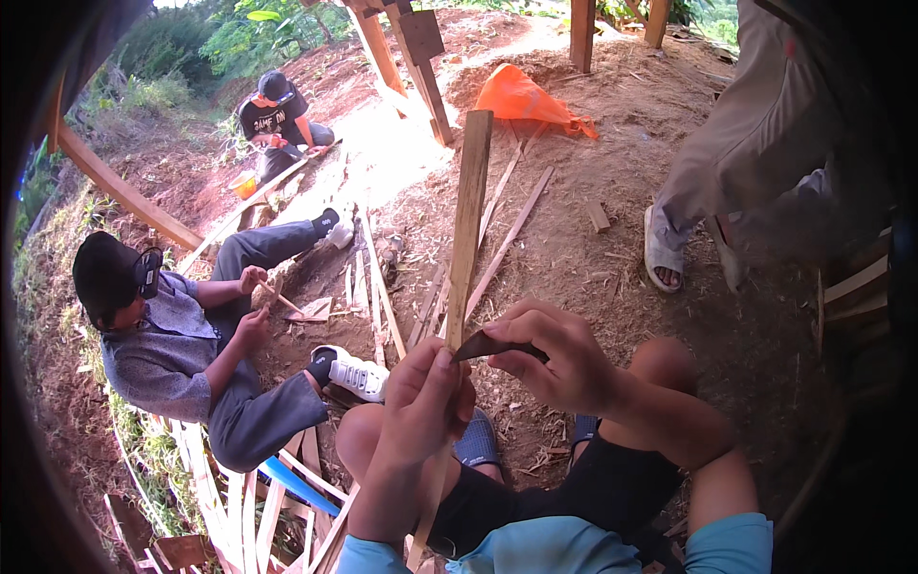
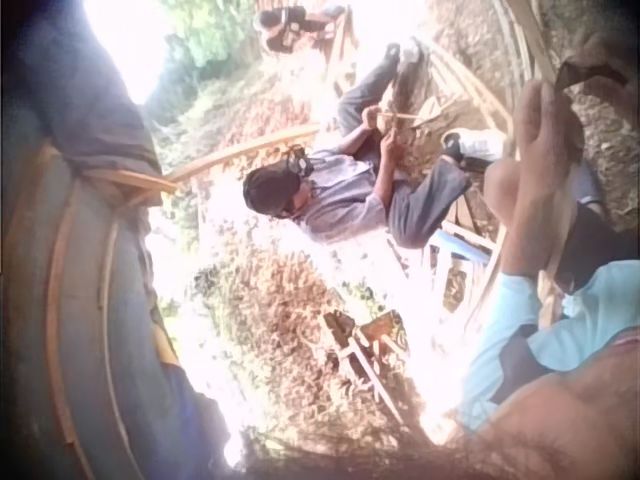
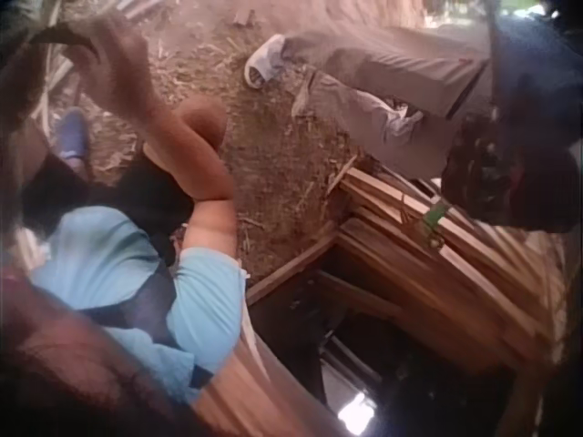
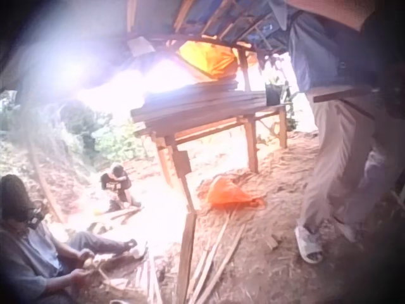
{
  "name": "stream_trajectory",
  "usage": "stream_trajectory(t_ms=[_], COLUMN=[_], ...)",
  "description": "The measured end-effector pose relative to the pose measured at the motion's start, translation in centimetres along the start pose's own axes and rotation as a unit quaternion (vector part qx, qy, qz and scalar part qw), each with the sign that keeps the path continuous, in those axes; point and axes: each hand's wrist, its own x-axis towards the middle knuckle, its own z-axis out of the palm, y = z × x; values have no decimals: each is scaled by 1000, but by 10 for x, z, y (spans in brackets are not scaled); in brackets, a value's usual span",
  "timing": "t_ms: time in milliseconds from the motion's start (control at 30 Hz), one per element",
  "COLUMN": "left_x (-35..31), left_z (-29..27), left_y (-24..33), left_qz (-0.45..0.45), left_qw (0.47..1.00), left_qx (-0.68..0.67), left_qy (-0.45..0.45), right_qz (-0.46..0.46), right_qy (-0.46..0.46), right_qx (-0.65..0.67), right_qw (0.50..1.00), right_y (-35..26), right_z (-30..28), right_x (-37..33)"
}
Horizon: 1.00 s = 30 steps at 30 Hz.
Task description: The person sits on the ground and uses a knife to shave thin strips from a wooden plank. They hold the plank with their left hand and scrape the blade along its length with their right hand, creating wood shavings. Other people are visible in the background working on similar tasks.
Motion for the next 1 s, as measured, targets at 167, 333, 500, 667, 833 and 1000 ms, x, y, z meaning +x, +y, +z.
stream_trajectory(t_ms=[167, 333, 500, 667, 833, 1000], left_x=[1, -3, -6, -7, -9, -7], left_z=[-1, 1, 4, 8, 8, 13], left_y=[-3, -11, -8, -4, -2, 1], left_qz=[18, 35, 44, 30, 42, 27], left_qw=[1000, 999, 998, 999, 999, 1000], left_qx=[4, 31, 33, 29, 33, 16], left_qy=[12, 28, 16, 9, -3, -4], right_qz=[2, -23, -14, -33, -32, -9], right_qy=[-14, 5, 42, 91, 114, 143], right_qx=[19, -37, -29, -25, -24, -19], right_qw=[1000, 999, 999, 995, 993, 990], right_y=[4, -3, -1, -3, -5, -7], right_z=[4, 2, 8, 11, 12, 13], right_x=[2, 6, 2, 9, 15, 15])
